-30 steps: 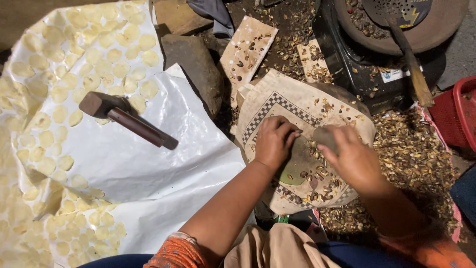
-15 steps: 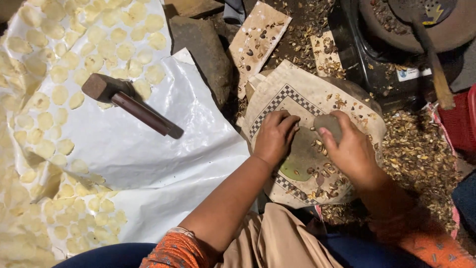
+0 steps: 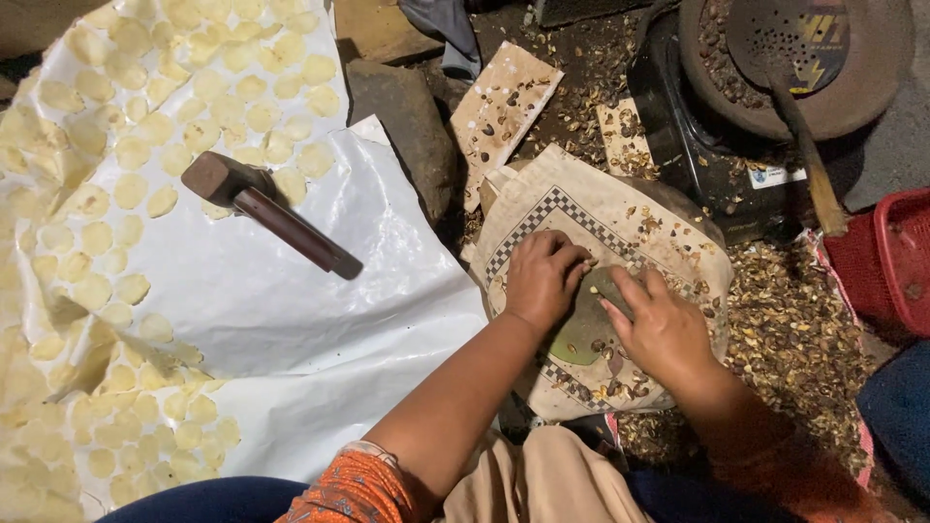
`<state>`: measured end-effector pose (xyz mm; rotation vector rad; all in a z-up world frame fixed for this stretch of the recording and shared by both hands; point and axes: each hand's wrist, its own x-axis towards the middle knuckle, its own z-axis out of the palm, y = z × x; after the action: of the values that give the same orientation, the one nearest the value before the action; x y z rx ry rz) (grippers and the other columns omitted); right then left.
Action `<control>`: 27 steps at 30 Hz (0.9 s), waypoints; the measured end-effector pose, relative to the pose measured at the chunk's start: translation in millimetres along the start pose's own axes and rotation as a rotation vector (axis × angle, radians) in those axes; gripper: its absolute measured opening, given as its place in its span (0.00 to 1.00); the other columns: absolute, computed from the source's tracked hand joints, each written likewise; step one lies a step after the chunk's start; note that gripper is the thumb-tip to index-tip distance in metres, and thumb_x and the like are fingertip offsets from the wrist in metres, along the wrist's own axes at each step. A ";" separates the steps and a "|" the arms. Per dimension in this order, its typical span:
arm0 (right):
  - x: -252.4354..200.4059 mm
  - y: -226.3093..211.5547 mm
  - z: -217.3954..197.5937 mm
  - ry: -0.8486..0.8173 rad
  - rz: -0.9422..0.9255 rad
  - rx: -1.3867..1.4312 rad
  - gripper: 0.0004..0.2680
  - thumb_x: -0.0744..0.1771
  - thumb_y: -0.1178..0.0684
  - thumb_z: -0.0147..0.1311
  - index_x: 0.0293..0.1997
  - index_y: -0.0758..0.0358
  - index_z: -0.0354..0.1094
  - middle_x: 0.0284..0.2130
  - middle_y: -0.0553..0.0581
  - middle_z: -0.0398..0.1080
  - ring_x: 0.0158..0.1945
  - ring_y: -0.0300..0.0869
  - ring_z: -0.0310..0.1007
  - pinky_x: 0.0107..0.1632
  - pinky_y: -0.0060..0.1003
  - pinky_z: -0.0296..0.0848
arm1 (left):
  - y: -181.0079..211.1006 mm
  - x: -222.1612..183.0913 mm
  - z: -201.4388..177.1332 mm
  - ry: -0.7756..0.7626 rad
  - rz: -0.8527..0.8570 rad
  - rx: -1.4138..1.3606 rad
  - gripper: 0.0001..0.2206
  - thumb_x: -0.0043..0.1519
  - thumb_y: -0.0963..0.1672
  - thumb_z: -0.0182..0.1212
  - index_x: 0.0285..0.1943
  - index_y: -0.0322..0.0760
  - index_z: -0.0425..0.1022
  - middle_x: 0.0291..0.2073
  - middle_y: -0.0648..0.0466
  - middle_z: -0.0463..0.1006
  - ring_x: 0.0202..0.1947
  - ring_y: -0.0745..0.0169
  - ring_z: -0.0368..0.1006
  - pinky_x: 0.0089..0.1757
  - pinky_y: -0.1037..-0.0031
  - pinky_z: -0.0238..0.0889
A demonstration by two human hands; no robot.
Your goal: Processing nuts by cracking them with a stone and flattening food slices with a wooden mallet.
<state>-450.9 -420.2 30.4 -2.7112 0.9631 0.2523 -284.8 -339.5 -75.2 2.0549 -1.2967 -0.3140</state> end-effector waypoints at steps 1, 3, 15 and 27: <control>4.4 8.9 -0.4 0.007 -0.003 0.000 0.19 0.69 0.42 0.49 0.68 0.48 0.59 0.49 0.68 0.70 0.38 0.65 0.81 0.40 0.59 0.81 | 3.3 1.5 -3.0 0.005 0.004 0.004 0.06 0.63 0.52 0.61 0.44 0.58 0.78 0.45 0.59 0.73 0.59 0.52 0.67 0.58 0.59 0.59; 5.3 26.3 3.4 -0.155 0.176 0.193 0.21 0.68 0.42 0.49 0.71 0.46 0.55 0.47 0.71 0.72 0.44 0.70 0.79 0.45 0.62 0.80 | 11.2 -6.0 -6.2 -0.028 -0.017 0.034 0.07 0.61 0.53 0.64 0.44 0.60 0.78 0.47 0.60 0.71 0.61 0.53 0.65 0.59 0.57 0.57; 36.5 -4.9 -20.4 -0.017 0.180 0.319 0.19 0.71 0.47 0.49 0.72 0.55 0.57 0.48 0.77 0.70 0.47 0.68 0.77 0.46 0.60 0.78 | -5.8 -7.8 -23.1 0.121 0.125 0.035 0.11 0.65 0.49 0.61 0.55 0.52 0.77 0.47 0.53 0.75 0.57 0.46 0.71 0.54 0.59 0.65; 31.5 -14.1 -12.0 0.000 0.169 0.209 0.18 0.71 0.45 0.47 0.71 0.53 0.59 0.50 0.75 0.72 0.39 0.60 0.79 0.45 0.52 0.79 | -14.0 -2.8 -2.9 0.035 0.061 0.019 0.07 0.63 0.49 0.62 0.48 0.55 0.77 0.47 0.57 0.73 0.58 0.51 0.69 0.58 0.59 0.62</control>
<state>-416.8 -431.9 36.7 -2.4450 1.1509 0.1723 -274.8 -332.1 -82.6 2.0230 -1.3433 -0.2386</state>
